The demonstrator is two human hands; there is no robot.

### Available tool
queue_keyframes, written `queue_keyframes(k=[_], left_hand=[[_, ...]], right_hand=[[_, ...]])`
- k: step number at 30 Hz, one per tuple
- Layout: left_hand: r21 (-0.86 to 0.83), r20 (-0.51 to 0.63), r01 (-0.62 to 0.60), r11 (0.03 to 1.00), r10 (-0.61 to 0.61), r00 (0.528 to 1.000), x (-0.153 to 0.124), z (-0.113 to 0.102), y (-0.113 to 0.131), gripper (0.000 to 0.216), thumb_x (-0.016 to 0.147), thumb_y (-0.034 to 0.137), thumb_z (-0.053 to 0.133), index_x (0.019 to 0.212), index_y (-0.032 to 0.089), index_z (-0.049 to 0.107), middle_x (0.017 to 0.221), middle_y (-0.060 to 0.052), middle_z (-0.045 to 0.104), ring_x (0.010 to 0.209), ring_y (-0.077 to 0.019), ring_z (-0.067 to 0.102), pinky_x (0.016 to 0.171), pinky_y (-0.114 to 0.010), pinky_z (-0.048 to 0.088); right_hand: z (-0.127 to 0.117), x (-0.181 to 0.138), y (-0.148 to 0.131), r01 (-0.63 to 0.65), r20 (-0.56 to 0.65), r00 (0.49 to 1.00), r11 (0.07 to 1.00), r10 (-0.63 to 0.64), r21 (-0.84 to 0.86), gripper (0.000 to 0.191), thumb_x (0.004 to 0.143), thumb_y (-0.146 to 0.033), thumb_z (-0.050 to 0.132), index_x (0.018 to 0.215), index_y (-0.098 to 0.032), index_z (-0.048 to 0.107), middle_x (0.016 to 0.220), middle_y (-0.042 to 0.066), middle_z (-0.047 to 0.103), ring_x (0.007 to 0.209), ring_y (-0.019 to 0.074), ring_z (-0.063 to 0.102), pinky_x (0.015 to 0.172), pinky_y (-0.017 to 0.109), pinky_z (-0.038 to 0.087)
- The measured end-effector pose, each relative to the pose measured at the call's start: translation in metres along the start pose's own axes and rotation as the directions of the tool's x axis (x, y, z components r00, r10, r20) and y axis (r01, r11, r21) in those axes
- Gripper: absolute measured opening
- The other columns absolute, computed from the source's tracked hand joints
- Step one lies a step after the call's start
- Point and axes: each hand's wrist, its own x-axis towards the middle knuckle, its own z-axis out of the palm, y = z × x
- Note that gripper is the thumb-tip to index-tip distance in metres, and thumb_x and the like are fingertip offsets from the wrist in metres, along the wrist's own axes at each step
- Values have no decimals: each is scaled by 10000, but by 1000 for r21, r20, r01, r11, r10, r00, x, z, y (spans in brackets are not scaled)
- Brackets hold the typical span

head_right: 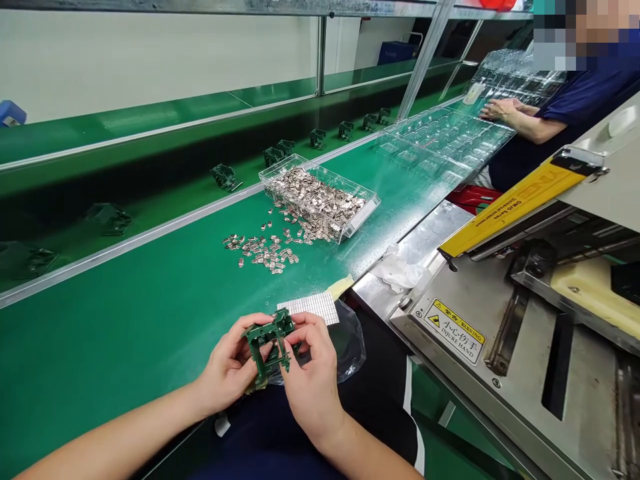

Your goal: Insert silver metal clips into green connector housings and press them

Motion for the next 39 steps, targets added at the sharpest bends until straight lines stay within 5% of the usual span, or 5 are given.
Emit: queue_keyframes(k=[8, 22, 29, 34, 39], left_hand=[[6, -95, 59, 998, -58, 994, -3, 4, 6, 277, 865, 157, 543, 1128, 235, 504, 855, 0, 607, 682, -98, 561, 616, -182, 477], [18, -59, 108, 994, -107, 993, -7, 13, 16, 299, 807, 127, 580, 1088, 215, 527, 805, 16, 602, 631, -85, 542, 566, -173, 453], [-233, -238, 76, 969, -133, 962, 54, 34, 16, 315, 768, 284, 670, 1015, 198, 494, 859, -10, 597, 726, -129, 606, 624, -229, 545], [-309, -162, 57, 949, -112, 980, 96, 57, 1, 345, 736, 302, 692, 975, 191, 470, 809, 7, 562, 655, -103, 567, 556, -201, 527], [-308, -122, 65, 949, -108, 987, 94, 61, -8, 373, 750, 304, 688, 1029, 189, 469, 821, 4, 567, 664, -105, 570, 588, -222, 543]], right_hand=[[6, -1, 2, -271, 94, 962, 890, 255, 367, 190, 760, -286, 723, 816, -191, 569, 766, 13, 594, 627, 127, 528, 565, 231, 444], [-2, -6, -2, -307, 78, 948, 822, 309, 479, 315, 671, -300, 809, 730, -188, 521, 687, -32, 506, 619, 107, 480, 569, 211, 434], [-43, -8, 37, -313, -63, 927, 858, 369, 407, 308, 799, -457, 708, 893, -168, 658, 872, 53, 628, 759, 157, 582, 644, 261, 512], [-38, 5, 64, -497, 233, 867, 738, 440, 456, 445, 743, -552, 722, 803, -112, 696, 779, 88, 669, 656, 146, 597, 573, 259, 497], [-24, 18, 74, -541, 427, 832, 694, 355, 475, 443, 727, -541, 743, 715, -101, 695, 561, 30, 615, 450, 81, 502, 474, 213, 394]])
